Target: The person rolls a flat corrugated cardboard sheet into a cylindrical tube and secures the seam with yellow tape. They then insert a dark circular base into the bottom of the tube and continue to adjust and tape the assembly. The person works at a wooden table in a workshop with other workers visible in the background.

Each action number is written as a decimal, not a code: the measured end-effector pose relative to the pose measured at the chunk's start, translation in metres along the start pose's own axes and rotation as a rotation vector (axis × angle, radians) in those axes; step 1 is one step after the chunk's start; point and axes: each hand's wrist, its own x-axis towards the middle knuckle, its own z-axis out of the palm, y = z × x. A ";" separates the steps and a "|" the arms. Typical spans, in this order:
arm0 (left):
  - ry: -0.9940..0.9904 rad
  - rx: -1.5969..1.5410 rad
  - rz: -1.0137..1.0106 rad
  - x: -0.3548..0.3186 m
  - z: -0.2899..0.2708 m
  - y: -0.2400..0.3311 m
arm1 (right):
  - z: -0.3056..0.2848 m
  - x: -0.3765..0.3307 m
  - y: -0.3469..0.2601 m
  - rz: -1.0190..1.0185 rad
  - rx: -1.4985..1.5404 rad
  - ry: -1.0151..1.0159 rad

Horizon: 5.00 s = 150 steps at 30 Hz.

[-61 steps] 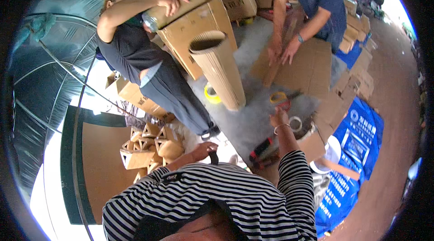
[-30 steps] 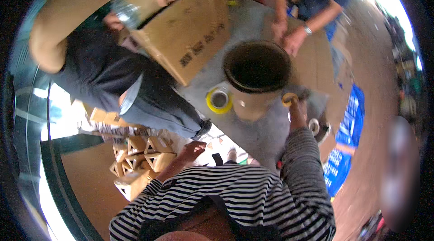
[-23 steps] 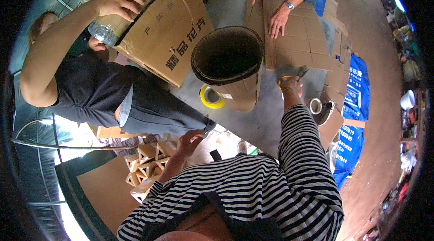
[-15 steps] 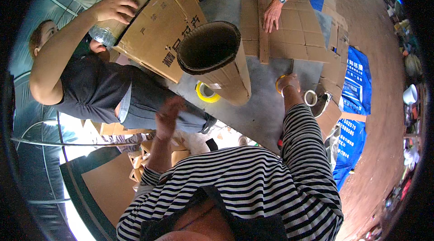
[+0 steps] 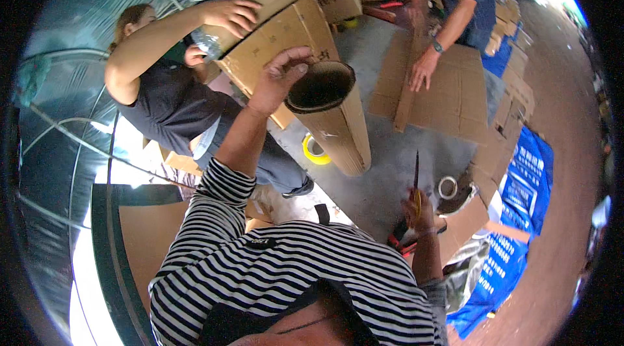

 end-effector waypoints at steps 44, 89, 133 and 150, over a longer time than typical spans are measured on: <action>0.297 0.261 0.113 -0.075 0.042 0.021 | -0.028 -0.038 0.018 -0.143 -0.581 -0.236; 0.406 -0.386 0.137 -0.068 0.046 -0.006 | -0.038 -0.025 0.036 0.050 -0.893 -0.244; 0.049 0.676 0.661 0.040 0.160 0.041 | -0.024 -0.056 0.065 0.077 -0.769 -0.262; 0.437 0.623 0.471 0.101 0.038 -0.051 | -0.028 -0.077 0.088 0.056 -0.798 -0.084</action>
